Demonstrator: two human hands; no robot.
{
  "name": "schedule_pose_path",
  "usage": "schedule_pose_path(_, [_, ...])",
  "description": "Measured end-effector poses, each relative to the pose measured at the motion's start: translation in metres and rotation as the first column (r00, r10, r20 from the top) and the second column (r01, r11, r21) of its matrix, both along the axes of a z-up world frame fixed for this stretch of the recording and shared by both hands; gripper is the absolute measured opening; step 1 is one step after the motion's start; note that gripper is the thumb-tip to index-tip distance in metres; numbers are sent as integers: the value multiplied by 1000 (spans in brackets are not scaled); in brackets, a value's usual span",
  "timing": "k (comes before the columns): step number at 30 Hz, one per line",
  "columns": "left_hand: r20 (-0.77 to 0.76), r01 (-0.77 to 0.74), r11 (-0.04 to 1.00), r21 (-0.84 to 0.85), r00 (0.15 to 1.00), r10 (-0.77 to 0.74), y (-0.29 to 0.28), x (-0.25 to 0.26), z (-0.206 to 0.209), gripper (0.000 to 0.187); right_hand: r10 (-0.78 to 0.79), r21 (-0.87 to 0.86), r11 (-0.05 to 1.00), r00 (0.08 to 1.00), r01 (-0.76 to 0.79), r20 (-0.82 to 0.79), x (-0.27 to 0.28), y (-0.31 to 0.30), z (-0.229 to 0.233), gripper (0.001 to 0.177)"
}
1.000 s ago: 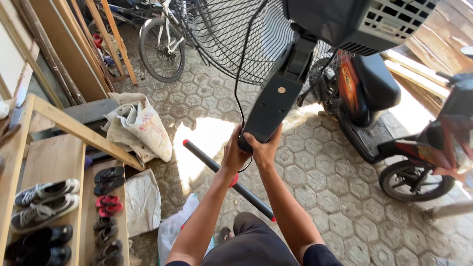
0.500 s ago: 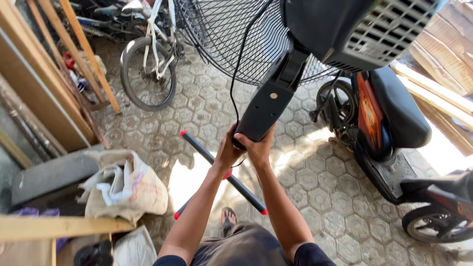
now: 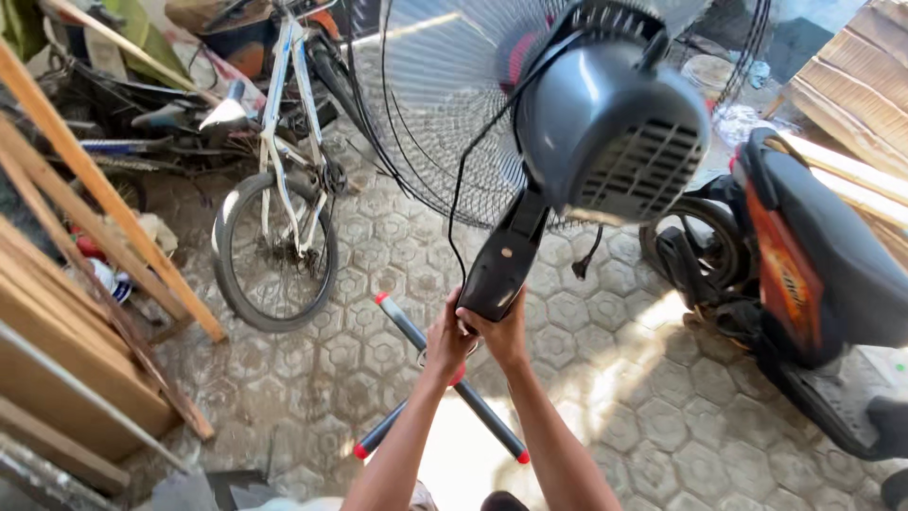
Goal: The person moves a standing fan from inside a room to an outdoor area, then uses a knife to pry and remove the front fan cage. After removing the cage, the person picks up a plastic container with dark objects and carries it back inside to a sink area.
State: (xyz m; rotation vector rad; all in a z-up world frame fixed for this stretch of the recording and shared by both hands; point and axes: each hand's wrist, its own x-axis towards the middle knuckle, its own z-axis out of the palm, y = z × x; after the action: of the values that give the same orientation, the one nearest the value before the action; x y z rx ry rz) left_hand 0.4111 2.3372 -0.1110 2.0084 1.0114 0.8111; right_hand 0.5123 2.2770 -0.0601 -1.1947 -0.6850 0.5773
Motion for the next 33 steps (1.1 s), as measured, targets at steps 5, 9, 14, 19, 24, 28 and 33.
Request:
schedule_pose_path(5, [258, 90, 996, 6, 962, -88, 98, 8, -85, 90, -6, 43, 999, 1000, 7, -31, 5, 99, -85, 85])
schedule_pose_path(9, [391, 186, 946, -265, 918, -71, 160, 44, -175, 88, -91, -15, 995, 983, 94, 161, 36, 154, -163, 87])
schedule_pose_path(14, [212, 116, 976, -185, 974, -75, 224, 57, -281, 87, -89, -120, 989, 996, 91, 19, 47, 213, -264, 81])
schedule_pose_path(19, [296, 149, 979, -141, 950, -102, 254, 69, -358, 86, -73, -112, 991, 997, 72, -3, 62, 247, -361, 80])
schedule_pose_path(24, [557, 305, 907, -289, 824, -100, 267, 75, -423, 70, -83, -92, 992, 993, 91, 89, 69, 266, -443, 87])
schedule_pose_path(28, [696, 420, 761, -494, 716, 58, 268, 73, -463, 60, 22, -22, 1000, 1000, -22, -21, 61, 270, -474, 87])
schedule_pose_path(33, [483, 171, 901, -399, 874, 48, 278, 74, -466, 64, 73, 13, 997, 997, -73, 4, 63, 284, -492, 81])
